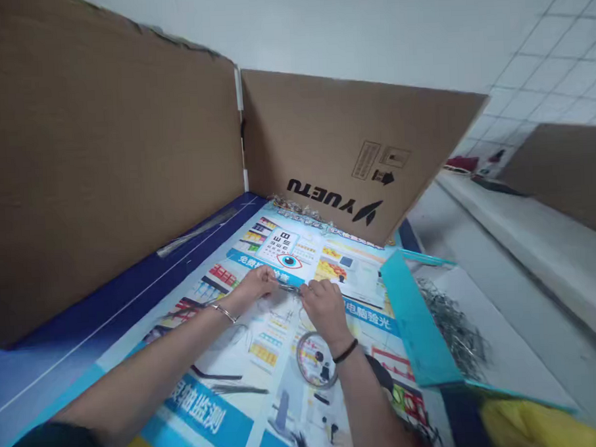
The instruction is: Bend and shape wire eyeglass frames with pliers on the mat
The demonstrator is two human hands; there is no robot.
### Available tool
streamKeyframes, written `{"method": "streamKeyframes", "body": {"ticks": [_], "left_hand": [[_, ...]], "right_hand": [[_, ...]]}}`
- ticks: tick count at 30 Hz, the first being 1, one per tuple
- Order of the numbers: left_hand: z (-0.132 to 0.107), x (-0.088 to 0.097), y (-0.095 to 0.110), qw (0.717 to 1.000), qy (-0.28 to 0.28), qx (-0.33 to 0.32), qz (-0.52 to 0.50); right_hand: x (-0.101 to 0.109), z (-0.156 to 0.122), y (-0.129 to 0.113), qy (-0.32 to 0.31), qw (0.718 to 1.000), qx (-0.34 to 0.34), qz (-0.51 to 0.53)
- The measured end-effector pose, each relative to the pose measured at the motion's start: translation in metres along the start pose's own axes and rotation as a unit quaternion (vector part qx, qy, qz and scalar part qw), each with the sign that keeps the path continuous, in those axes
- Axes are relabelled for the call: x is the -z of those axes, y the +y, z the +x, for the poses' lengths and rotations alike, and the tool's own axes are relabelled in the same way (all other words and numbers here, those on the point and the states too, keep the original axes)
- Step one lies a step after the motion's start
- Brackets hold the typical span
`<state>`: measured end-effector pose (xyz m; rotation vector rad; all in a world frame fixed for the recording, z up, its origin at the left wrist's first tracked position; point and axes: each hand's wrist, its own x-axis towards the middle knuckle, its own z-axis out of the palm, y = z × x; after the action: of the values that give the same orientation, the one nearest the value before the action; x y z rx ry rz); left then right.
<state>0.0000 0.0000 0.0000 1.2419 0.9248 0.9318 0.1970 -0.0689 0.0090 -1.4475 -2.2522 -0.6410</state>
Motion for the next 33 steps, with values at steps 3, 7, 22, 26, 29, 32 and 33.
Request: {"method": "streamKeyframes", "body": {"ticks": [3,7,22,26,29,32,33], "left_hand": [[-0.001,-0.001,0.002,1.000,0.000,0.001,-0.004],[-0.004,-0.001,0.004,1.000,0.000,0.000,-0.016],[-0.010,-0.004,0.011,0.999,0.013,0.008,-0.037],[-0.009,-0.004,0.011,0.999,0.012,0.009,-0.041],[-0.009,-0.004,0.011,0.999,0.012,0.011,-0.038],[-0.008,-0.003,0.011,0.999,0.013,0.010,-0.029],[-0.008,-0.003,0.011,1.000,0.013,0.008,-0.027]], "right_hand": [[0.001,0.001,0.000,-0.004,1.000,0.001,0.003],[0.003,0.003,-0.002,-0.001,1.000,0.003,0.005],[0.003,0.003,-0.002,0.006,1.000,-0.003,0.027],[0.001,0.003,-0.002,0.000,0.999,-0.008,0.031],[-0.002,0.002,-0.001,-0.004,0.999,-0.014,0.037],[-0.007,0.000,0.001,0.002,0.999,-0.023,0.048],[-0.009,-0.001,0.002,0.006,0.998,-0.025,0.052]]}}
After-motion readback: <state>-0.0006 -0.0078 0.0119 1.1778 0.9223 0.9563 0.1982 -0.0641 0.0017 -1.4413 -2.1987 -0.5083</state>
